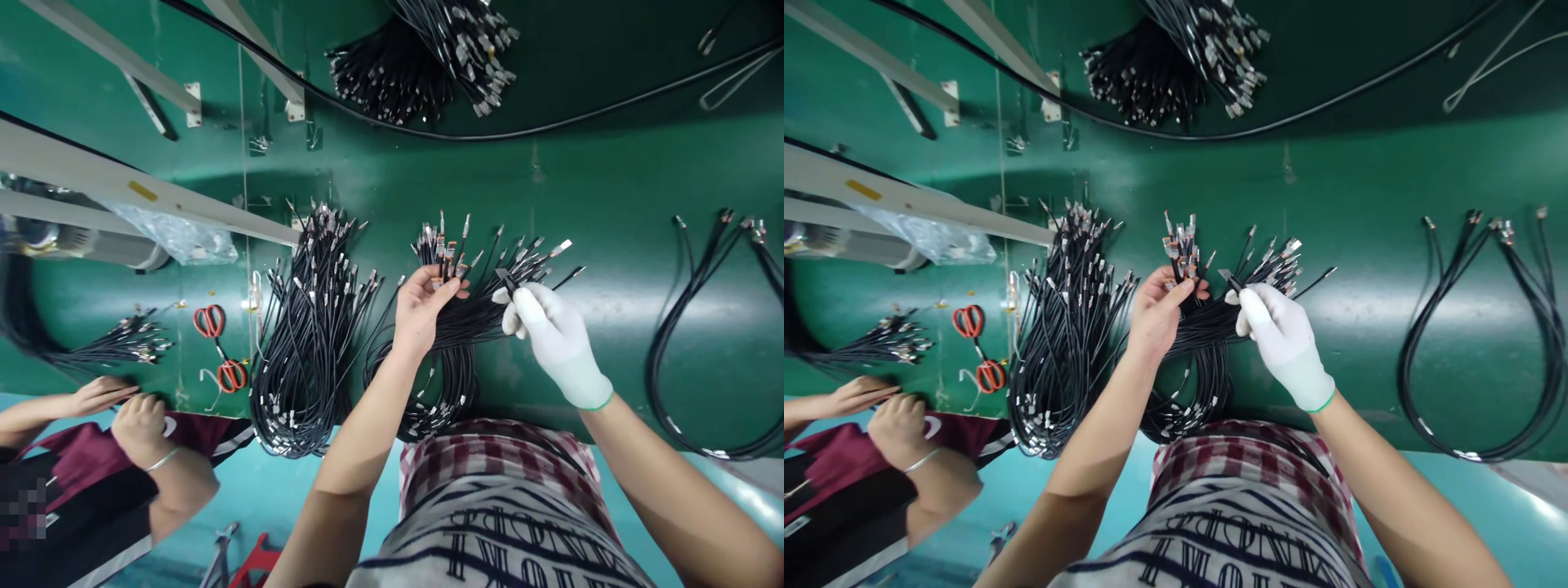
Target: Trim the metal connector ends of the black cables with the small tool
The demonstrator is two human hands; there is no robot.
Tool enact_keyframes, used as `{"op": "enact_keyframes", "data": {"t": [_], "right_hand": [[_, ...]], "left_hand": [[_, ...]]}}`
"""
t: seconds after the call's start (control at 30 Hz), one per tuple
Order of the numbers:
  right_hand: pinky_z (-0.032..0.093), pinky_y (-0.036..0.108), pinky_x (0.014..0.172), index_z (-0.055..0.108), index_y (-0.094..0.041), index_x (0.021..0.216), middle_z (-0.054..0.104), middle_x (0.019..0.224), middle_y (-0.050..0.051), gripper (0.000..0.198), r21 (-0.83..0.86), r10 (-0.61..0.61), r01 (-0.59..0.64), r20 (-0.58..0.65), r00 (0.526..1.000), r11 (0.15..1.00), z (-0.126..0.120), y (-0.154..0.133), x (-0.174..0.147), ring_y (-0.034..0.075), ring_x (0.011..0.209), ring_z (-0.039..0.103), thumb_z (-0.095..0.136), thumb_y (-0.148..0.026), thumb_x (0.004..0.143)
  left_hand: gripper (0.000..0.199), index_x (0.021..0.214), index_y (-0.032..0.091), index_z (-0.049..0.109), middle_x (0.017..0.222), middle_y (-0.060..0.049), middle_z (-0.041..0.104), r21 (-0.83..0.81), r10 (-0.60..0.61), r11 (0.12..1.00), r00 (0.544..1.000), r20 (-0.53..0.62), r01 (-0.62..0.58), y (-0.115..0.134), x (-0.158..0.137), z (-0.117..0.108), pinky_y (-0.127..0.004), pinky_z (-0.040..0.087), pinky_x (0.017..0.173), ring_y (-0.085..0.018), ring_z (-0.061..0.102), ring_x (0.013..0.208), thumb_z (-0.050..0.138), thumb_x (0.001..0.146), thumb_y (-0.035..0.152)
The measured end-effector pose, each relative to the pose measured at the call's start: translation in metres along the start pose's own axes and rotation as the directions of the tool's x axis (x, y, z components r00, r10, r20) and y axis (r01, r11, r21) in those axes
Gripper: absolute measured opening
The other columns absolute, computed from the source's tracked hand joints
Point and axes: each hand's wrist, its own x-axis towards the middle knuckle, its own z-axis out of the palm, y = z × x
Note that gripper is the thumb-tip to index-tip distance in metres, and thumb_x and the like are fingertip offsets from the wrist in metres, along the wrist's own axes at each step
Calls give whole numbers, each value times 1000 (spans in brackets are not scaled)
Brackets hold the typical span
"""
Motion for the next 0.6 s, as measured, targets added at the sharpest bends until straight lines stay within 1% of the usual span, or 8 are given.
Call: {"op": "enact_keyframes", "data": {"t": [0.1, 0.2, 0.4, 0.6], "right_hand": [[39, 26, 55, 67, -17, 99, 58, 63, 0, 43, 11, 4, -4, 0, 1000, 1000, 0, 0, 0, 11, 56, 49, 43, -53, 97], [39, 26, 55, 66, -17, 99, 58, 64, 0, 42, 21, 10, -10, 0, 1000, 1000, 1, 1, -1, 11, 57, 49, 44, -52, 97], [39, 25, 56, 66, -17, 96, 58, 64, -1, 41, 34, 17, -17, 4, 1000, 999, 1, 1, -1, 10, 57, 48, 44, -51, 98], [38, 24, 55, 67, -18, 101, 58, 64, -1, 40, 30, 8, -8, 12, 1000, 1000, 0, 1, 0, 9, 57, 48, 43, -50, 98]], "left_hand": [[38, 86, 19, 58, 85, 0, 68, -31, 22, 999, 999, -30, -23, 1, 0, 2, -31, 57, 76, -14, 68, 79, 86, 63, 32], [37, 80, 18, 58, 85, 1, 66, -22, 36, 999, 998, -43, -37, 2, 1, 2, -32, 58, 77, -13, 65, 79, 87, 62, 34], [30, 78, 17, 64, 81, 2, 66, -8, 26, 1000, 998, -63, -27, -2, 2, -2, -33, 57, 83, -13, 67, 78, 84, 67, 36], [29, 83, 16, 73, 87, -2, 71, -68, 26, 997, 997, -73, -31, -4, 3, -1, -36, 57, 85, -18, 69, 86, 84, 66, 38]]}}
